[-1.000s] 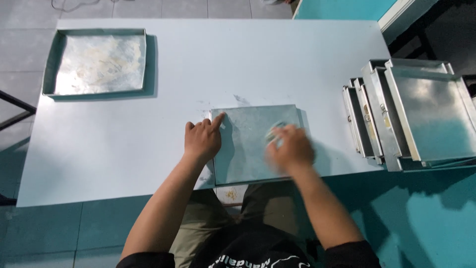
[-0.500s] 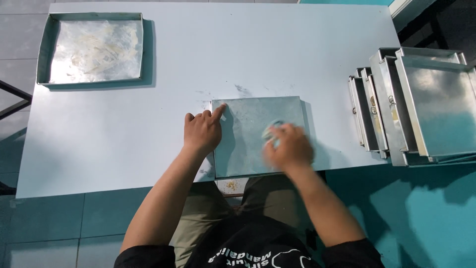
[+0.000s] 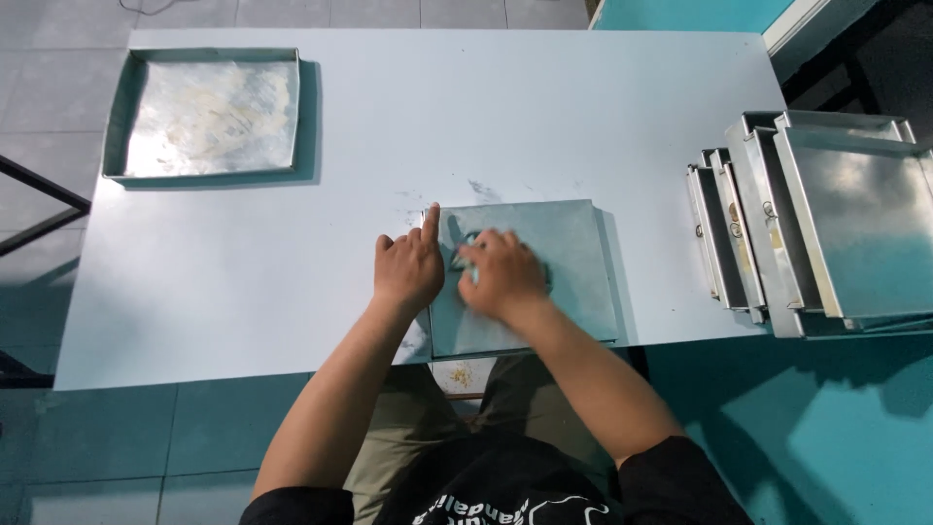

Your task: The person wipes the edges and surfaces of metal trays with a cloth. They handle one tray at a time, wiping it thoroughly before setting it aside and picking up another tray to repeat the process.

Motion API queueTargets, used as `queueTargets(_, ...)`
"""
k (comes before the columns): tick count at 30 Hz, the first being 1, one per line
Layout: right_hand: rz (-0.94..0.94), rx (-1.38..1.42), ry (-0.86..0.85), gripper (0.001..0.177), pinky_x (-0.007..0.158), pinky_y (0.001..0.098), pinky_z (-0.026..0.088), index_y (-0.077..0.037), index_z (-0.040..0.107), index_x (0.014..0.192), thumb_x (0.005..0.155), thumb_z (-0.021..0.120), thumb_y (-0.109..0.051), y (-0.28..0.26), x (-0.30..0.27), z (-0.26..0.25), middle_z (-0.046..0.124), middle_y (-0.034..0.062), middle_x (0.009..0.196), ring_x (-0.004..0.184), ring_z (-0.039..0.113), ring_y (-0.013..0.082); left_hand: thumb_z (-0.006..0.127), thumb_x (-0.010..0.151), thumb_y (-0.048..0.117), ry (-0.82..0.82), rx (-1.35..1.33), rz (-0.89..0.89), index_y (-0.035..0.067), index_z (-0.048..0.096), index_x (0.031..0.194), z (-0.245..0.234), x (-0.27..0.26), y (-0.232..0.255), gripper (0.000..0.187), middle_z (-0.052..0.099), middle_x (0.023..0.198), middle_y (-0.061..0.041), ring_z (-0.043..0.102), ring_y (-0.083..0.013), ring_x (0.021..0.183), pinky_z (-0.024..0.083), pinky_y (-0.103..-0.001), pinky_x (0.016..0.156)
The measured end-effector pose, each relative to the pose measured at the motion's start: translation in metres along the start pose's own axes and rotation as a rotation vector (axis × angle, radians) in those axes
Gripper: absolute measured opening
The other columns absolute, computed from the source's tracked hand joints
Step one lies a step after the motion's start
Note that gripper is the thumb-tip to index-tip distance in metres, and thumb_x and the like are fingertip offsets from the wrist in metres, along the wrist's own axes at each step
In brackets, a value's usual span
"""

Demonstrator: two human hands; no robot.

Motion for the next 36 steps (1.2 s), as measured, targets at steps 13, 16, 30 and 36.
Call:
queueTargets(13, 0.667, -0.103, 0.113, 0.046, 0.09, 0.0488, 0.057, -0.029, 0.071, 0.133, 0.096, 0.054, -0.05, 0.189, -0.041, -0.025, 0.066, 0.0062, 0.125, 0.114, 0.066, 0.0306, 0.021, 0.103, 0.013, -0.117, -0.015, -0.087, 0.011, 0.023, 0.161, -0.003, -0.005, 0.002, 0.058, 0.067, 0.126, -0.013, 0.067, -0.0286, 0.116, 0.036, -0.045, 0.101)
queueTargets(16, 0.672, -0.013, 0.188, 0.052, 0.095, 0.0553, 0.056, -0.017, 0.064, 0.144, 0.098, 0.056, -0.04, 0.188, -0.064, -0.038, 0.063, 0.0174, 0.13, 0.119, 0.064, 0.0383, 0.02, 0.103, 0.015, -0.13, -0.021, -0.109, 0.01, 0.018, 0.164, -0.005, 0.0, -0.001, 0.061, 0.063, 0.135, -0.015, 0.062, -0.0301, 0.126, 0.031, -0.049, 0.109)
queueTargets(30, -0.059, 0.082, 0.741, 0.074, 0.109, 0.0573, 0.039, -0.021, 0.063, 0.138, 0.092, 0.044, -0.076, 0.119, -0.189, 0.044, 0.053, 0.0153, 0.146, 0.132, 0.054, 0.0354, 0.029, 0.069, 0.1, 0.37, -0.157, 0.407, 0.028, 0.052, 0.15, 0.054, -0.146, -0.003, 0.11, 0.046, 0.157, -0.011, 0.037, -0.0319, 0.149, 0.026, -0.047, 0.114)
queueTargets(36, -0.194, 0.193, 0.642, 0.061, 0.096, 0.0456, 0.049, -0.018, 0.071, 0.129, 0.072, 0.063, 0.0, 0.128, -0.191, 0.039, 0.061, 0.0106, 0.132, 0.115, 0.061, 0.0297, 0.059, 0.096, 0.021, 0.685, 0.02, 0.346, 0.021, 0.062, 0.134, 0.068, -0.167, -0.015, 0.039, 0.063, 0.141, -0.003, 0.058, -0.0274, 0.135, 0.045, -0.041, 0.104)
Point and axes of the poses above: each hand's wrist, its own x-axis towards the middle knuckle, its own z-axis out of the palm, y = z × x, the point moved 2 cm from there along x, towards the middle knuckle
